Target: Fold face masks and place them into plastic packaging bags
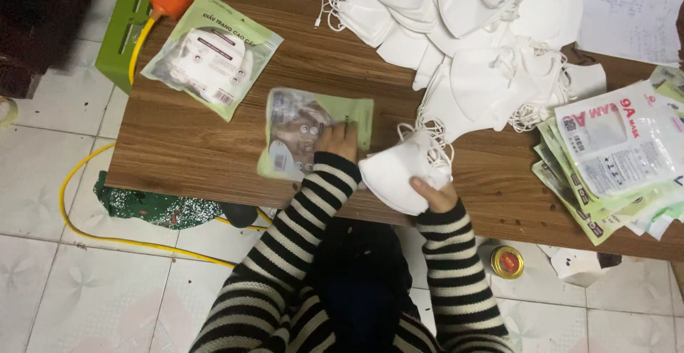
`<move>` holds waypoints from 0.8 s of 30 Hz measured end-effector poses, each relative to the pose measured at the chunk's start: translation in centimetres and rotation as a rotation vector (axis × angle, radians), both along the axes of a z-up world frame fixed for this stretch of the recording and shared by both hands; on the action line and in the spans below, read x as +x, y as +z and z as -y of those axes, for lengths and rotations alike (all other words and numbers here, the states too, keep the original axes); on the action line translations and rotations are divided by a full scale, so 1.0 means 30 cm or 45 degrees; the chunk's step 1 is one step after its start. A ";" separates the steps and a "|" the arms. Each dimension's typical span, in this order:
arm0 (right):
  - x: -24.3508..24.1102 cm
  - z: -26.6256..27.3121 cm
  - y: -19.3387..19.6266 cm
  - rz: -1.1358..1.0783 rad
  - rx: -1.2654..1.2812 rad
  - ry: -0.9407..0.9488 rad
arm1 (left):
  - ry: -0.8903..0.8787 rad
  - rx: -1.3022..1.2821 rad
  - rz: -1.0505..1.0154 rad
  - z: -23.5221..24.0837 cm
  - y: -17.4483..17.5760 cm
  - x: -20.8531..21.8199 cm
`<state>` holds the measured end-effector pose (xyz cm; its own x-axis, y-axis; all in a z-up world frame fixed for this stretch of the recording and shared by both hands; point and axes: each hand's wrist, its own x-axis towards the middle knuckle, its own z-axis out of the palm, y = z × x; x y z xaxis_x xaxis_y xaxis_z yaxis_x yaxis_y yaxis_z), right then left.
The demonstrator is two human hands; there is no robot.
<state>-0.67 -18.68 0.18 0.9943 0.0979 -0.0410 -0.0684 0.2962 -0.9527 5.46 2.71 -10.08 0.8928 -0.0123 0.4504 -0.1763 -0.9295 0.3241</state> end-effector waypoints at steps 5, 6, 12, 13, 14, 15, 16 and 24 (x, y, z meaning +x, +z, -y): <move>0.010 -0.202 0.074 -0.104 0.250 0.038 | 0.220 -1.168 -1.061 -0.027 0.398 -0.080; 0.008 -0.261 0.131 -0.176 0.277 0.019 | 0.199 -1.166 -1.004 -0.026 0.374 -0.090; 0.155 -0.256 -0.070 -0.066 0.202 0.177 | 0.072 -1.148 -0.659 -0.069 0.250 -0.079; 0.169 -0.244 -0.111 -0.067 0.201 0.173 | 0.069 -1.148 -0.661 -0.077 0.225 -0.087; 0.183 -0.231 -0.151 -0.112 0.179 0.208 | 0.034 -1.143 -0.580 -0.084 0.200 -0.096; 0.203 -0.220 -0.191 -0.154 0.156 0.246 | 0.000 -1.138 -0.495 -0.093 0.177 -0.101; 0.195 -0.214 -0.161 -0.152 0.155 0.246 | -0.001 -1.140 -0.493 -0.098 0.134 -0.096; 0.210 -0.154 -0.293 -0.397 -0.268 0.219 | 0.187 -1.507 -0.212 -0.193 0.186 -0.122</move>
<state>5.63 -14.07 -8.62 0.9009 0.2191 -0.3747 -0.3950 0.0560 -0.9170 1.78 8.51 -4.51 0.8994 0.4372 -0.0067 0.0310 -0.0486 0.9983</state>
